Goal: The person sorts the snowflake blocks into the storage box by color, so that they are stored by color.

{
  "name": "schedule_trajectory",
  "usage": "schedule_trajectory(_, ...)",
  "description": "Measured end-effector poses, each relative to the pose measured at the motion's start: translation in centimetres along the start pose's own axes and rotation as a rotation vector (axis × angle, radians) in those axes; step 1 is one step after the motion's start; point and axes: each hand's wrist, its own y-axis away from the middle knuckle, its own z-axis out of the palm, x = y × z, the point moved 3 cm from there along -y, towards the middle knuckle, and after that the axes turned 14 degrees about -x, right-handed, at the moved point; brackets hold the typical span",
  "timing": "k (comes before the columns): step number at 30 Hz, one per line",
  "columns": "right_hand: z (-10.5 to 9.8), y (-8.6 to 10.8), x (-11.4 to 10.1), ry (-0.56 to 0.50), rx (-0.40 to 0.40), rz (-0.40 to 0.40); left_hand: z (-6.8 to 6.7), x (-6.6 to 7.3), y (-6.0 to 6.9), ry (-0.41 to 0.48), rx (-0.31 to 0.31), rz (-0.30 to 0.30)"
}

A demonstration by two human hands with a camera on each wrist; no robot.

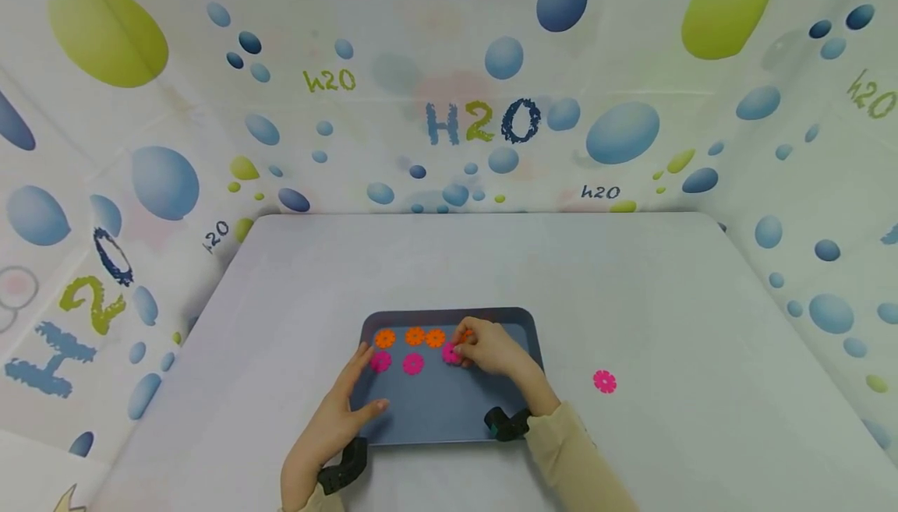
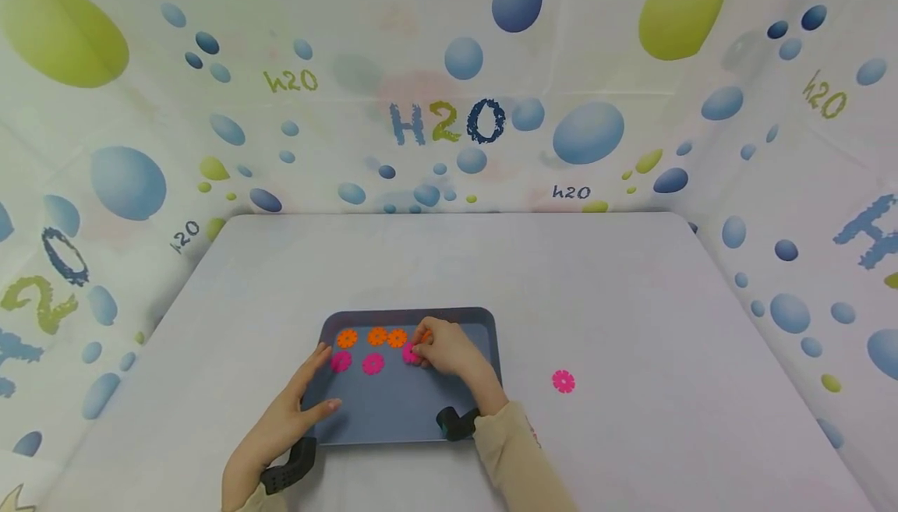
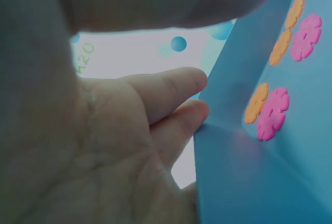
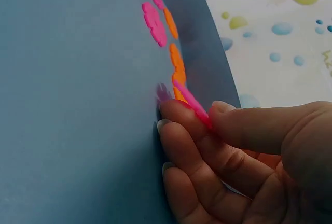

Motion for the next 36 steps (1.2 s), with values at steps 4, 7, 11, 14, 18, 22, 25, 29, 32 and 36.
schedule_trajectory(4, 0.2, -0.1, 0.1, -0.005, -0.013, 0.001, 0.0, 0.0, 0.0, 0.000, 0.000, -0.001)
schedule_trajectory(7, 0.4, -0.2, 0.2, -0.010, -0.023, -0.009, 0.0, -0.1, 0.0, -0.003, 0.000, 0.001)
schedule_trajectory(11, 0.4, -0.2, 0.1, -0.006, -0.034, -0.011, 0.0, -0.1, 0.0, -0.003, -0.001, 0.003)
schedule_trajectory(14, 0.4, -0.1, 0.0, 0.007, -0.038, -0.007, -0.1, 0.0, 0.0, -0.001, 0.000, 0.004)
schedule_trajectory(18, 0.5, 0.0, -0.2, 0.006, -0.062, -0.003, 0.0, -0.1, 0.0, -0.001, -0.001, -0.004)
schedule_trajectory(22, 0.7, 0.2, -0.4, -0.017, -0.099, -0.010, 0.0, -0.1, 0.0, 0.002, -0.003, -0.014)
schedule_trajectory(25, 0.7, 0.5, -0.6, -0.013, -0.108, -0.026, 0.0, -0.1, 0.1, 0.003, -0.004, -0.016)
schedule_trajectory(29, 0.2, 1.1, -0.7, 0.035, -0.068, -0.038, 0.1, -0.1, 0.1, 0.001, -0.005, -0.013)
schedule_trajectory(32, -0.6, 1.9, -0.8, 0.047, -0.007, -0.039, 0.1, -0.1, 0.1, 0.001, -0.001, -0.008)
schedule_trajectory(36, -1.7, 2.9, -0.5, 0.020, 0.058, -0.066, 0.0, -0.3, 0.0, -0.006, 0.005, -0.010)
